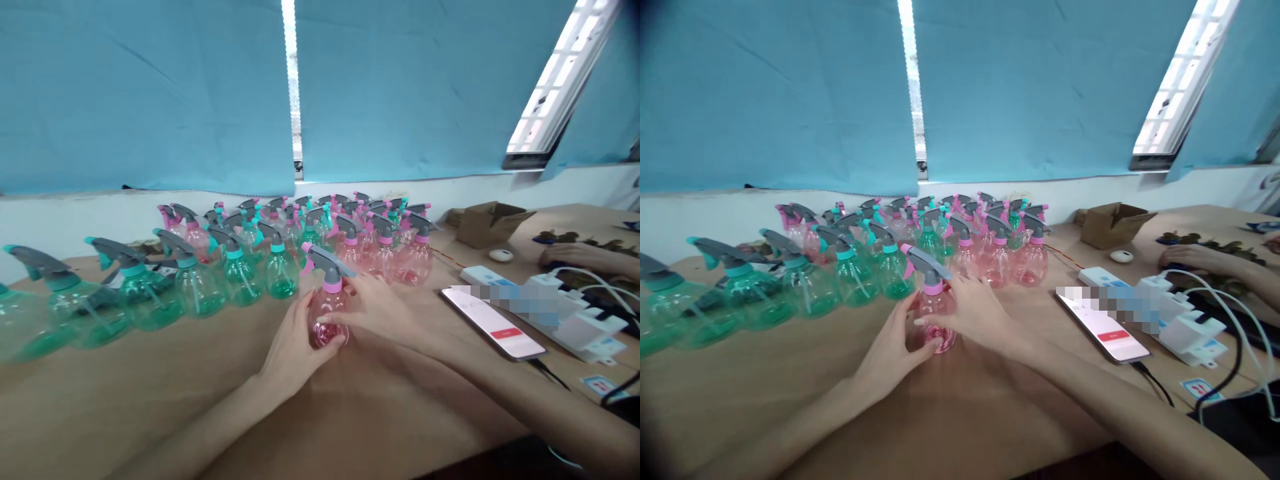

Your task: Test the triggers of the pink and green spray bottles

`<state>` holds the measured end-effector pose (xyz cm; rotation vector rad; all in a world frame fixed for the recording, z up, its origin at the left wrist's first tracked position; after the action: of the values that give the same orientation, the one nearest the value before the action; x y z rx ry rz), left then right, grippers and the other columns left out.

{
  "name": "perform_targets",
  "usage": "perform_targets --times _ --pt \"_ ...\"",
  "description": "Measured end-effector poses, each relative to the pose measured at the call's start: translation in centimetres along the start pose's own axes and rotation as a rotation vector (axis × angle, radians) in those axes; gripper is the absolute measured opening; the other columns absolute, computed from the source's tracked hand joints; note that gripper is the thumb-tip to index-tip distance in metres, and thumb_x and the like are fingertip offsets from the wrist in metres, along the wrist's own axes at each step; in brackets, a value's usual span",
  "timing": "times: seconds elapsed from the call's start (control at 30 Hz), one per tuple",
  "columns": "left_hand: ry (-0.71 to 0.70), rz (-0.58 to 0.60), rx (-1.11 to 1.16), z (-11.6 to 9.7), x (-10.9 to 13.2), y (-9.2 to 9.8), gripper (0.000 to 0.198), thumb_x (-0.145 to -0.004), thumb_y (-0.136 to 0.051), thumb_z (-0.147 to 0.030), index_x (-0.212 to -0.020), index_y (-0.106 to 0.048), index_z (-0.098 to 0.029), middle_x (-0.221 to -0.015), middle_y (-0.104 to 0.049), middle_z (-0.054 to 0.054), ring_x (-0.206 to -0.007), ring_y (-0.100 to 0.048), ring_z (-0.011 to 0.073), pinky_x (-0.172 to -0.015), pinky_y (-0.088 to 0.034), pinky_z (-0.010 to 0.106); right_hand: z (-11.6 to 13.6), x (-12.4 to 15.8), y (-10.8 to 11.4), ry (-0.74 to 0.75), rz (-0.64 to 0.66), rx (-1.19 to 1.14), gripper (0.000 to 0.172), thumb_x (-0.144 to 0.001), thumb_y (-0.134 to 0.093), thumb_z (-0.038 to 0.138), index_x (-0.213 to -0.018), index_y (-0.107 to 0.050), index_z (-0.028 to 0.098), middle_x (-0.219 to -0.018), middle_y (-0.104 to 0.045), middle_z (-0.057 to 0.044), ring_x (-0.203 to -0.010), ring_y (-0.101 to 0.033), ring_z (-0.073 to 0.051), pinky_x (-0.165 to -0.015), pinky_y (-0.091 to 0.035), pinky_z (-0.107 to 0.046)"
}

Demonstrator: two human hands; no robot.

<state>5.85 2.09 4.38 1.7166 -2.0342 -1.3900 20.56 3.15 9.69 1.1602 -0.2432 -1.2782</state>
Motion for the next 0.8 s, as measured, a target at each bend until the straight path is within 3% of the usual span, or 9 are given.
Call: perform_targets --times 0.13,0.23,0.37,0.5,0.63,0.8 --pt "-0.023 0.072 0.041 -1.2 0.3 -0.2 0.074 -0.081 -0.061 -0.04 -0.138 -0.017 -0.025 -0.142 -0.033 0.011 -0.129 -0.033 0.0273 -0.103 -0.03 0.046 0.4 0.3 0.8 0.085 0.107 -0.213 0.054 -0.067 -0.068 0.046 -0.115 -0.053 0.027 -0.102 -0.062 -0.005 -0.093 -0.057 -0.023 -0.076 -0.045 -0.038" --pt "-0.05 0.094 0.038 -1.9 0.5 -0.2 0.077 -0.08 -0.062 -0.04 -0.14 -0.016 -0.026 -0.145 -0.027 0.01 -0.132 -0.027 0.0279 -0.105 -0.024 0.047 0.2 0.0 1.2 0.056 0.145 -0.394 0.056 -0.065 -0.071 0.043 -0.115 -0.051 0.025 -0.103 -0.058 -0.005 -0.092 -0.055 -0.022 -0.075 -0.045 -0.037" --pt "-0.049 0.129 0.039 -2.8 1.1 -0.5 0.084 -0.08 -0.063 -0.043 -0.143 -0.009 -0.027 -0.147 -0.024 0.01 -0.133 -0.023 0.0291 -0.106 -0.022 0.049 0.4 -0.2 1.2 0.01 0.095 -0.593 0.058 -0.065 -0.073 0.04 -0.115 -0.047 0.026 -0.095 -0.055 -0.001 -0.079 -0.053 -0.015 -0.064 -0.043 -0.028" --pt "-0.059 0.152 0.058 -3.6 1.7 -0.8 0.089 -0.08 -0.063 -0.042 -0.143 -0.003 -0.026 -0.148 -0.021 0.01 -0.134 -0.021 0.0297 -0.106 -0.022 0.05 1.0 0.0 0.4 0.046 0.032 -0.701 0.046 -0.066 -0.072 0.04 -0.104 -0.051 0.025 -0.079 -0.053 0.004 -0.066 -0.049 -0.011 -0.059 -0.04 -0.026" --pt "-0.09 0.185 0.066 -3.9 1.8 -0.8 0.082 -0.079 -0.065 -0.041 -0.141 -0.015 -0.024 -0.147 -0.023 0.01 -0.134 -0.022 0.0298 -0.107 -0.022 0.049 0.7 0.2 -1.0 0.024 0.048 -0.749 0.031 -0.072 -0.065 0.038 -0.099 -0.055 0.025 -0.08 -0.059 0.002 -0.071 -0.055 -0.014 -0.066 -0.046 -0.031" --pt "-0.155 0.233 0.04 -3.3 1.2 -0.6 0.075 -0.078 -0.064 -0.046 -0.137 -0.024 -0.022 -0.145 -0.028 0.012 -0.131 -0.027 0.0299 -0.106 -0.024 0.049 0.1 -0.1 -1.1 0.049 -0.002 -0.733 0.025 -0.073 -0.06 0.027 -0.098 -0.056 0.024 -0.083 -0.061 0.001 -0.076 -0.057 -0.015 -0.072 -0.048 -0.033"
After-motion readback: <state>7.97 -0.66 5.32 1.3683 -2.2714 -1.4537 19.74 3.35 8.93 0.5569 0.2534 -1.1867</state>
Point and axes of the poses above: each hand's wrist, its own x-axis away from the middle knuckle, its own y-axis out of the back of the hand, z = x × y, the point moved 5 cm from there along -x, towards the middle knuckle
